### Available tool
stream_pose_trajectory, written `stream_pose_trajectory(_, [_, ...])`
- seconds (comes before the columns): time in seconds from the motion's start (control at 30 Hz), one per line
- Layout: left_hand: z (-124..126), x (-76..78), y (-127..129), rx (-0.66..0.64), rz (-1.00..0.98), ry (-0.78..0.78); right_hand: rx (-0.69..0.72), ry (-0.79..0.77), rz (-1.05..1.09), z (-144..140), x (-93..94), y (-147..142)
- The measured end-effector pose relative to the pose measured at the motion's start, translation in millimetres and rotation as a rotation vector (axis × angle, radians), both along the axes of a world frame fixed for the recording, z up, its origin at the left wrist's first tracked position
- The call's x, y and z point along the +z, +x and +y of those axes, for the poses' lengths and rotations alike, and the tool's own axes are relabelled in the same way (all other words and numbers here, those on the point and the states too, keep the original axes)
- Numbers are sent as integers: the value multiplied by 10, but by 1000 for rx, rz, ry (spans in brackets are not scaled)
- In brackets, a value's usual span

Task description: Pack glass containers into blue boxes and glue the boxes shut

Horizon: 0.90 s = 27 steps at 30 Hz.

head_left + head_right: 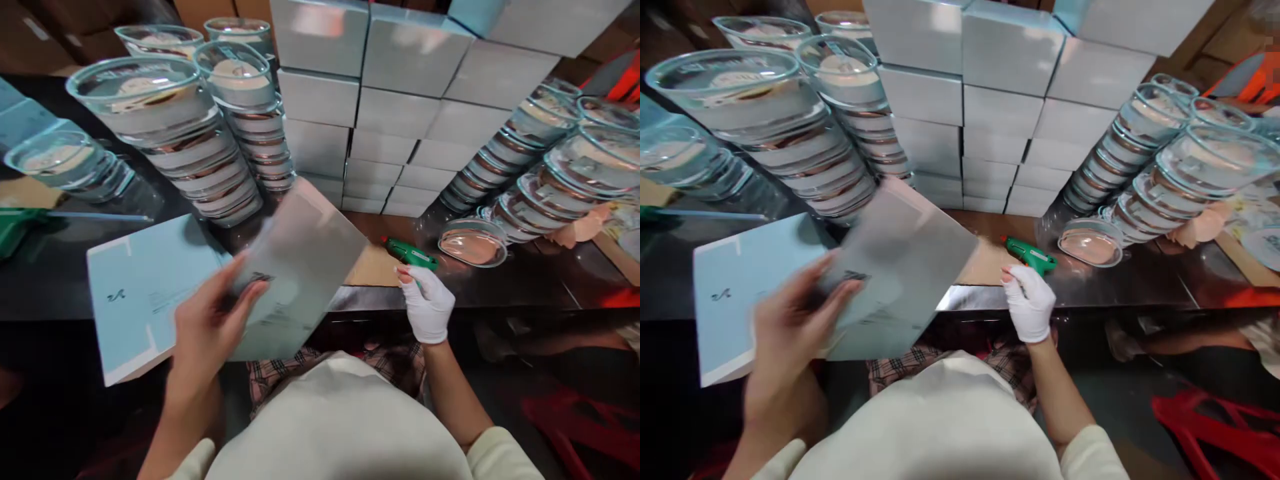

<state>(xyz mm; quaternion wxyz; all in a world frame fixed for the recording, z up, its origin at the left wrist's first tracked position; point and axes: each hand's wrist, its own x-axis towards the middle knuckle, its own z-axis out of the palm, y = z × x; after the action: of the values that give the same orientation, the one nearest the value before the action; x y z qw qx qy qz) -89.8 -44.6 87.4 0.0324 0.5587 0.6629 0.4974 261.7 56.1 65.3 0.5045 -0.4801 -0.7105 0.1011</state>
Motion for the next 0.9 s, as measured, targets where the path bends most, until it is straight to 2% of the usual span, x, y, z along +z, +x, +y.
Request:
stream_pose_trajectory(0.07, [170, -87, 315, -290, 22, -98, 95, 158, 0, -1, 157, -204])
stream_pose_trajectory(0.1, [212, -149, 411, -403, 17, -135, 150, 184, -28, 6, 199, -273])
stream_pose_trajectory(0.17, [215, -281, 470, -515, -7, -167, 238, 109, -94, 30, 211, -328])
stream_pose_trajectory(0.23, [146, -392, 389, -547, -28, -165, 273, -97, -119, 55, 149, -290])
stream_pose_trajectory(0.3, [59, -472, 246, -514, -47, -152, 358, -411, -128, 69, 50, -216])
stream_pose_trajectory(0.37, [-10, -535, 124, -460, -39, -154, 554, -732, -125, 55, -62, -169])
stream_pose_trajectory(0.43, [-50, -604, 80, -470, 37, -176, 780, -990, -60, -6, -181, -185])
stream_pose_trajectory(0.53, [-83, -729, 176, -568, 209, -226, 1005, -1263, 164, -174, -351, -291])
stream_pose_trajectory(0.6, [-112, -805, 278, -639, 267, -284, 1069, -1342, 259, -284, -422, -321])
stream_pose_trajectory(0.7, [-169, -845, 319, -760, 226, -436, 1064, -1239, 206, -381, -437, -184])
stream_pose_trajectory(0.73, [-185, -836, 293, -768, 184, -474, 1014, -1174, 192, -401, -431, -101])
stream_pose_trajectory(0.77, [-195, -819, 258, -738, 127, -489, 901, -1078, 210, -421, -430, -16])
stream_pose_trajectory(0.8, [-197, -799, 226, -667, 53, -473, 732, -951, 253, -444, -437, 56])
stream_pose_trajectory(0.87, [-174, -775, 227, -458, -148, -382, 351, -624, 334, -498, -484, 115])
stream_pose_trajectory(0.9, [-149, -778, 278, -361, -263, -334, 214, -464, 334, -524, -522, 89])
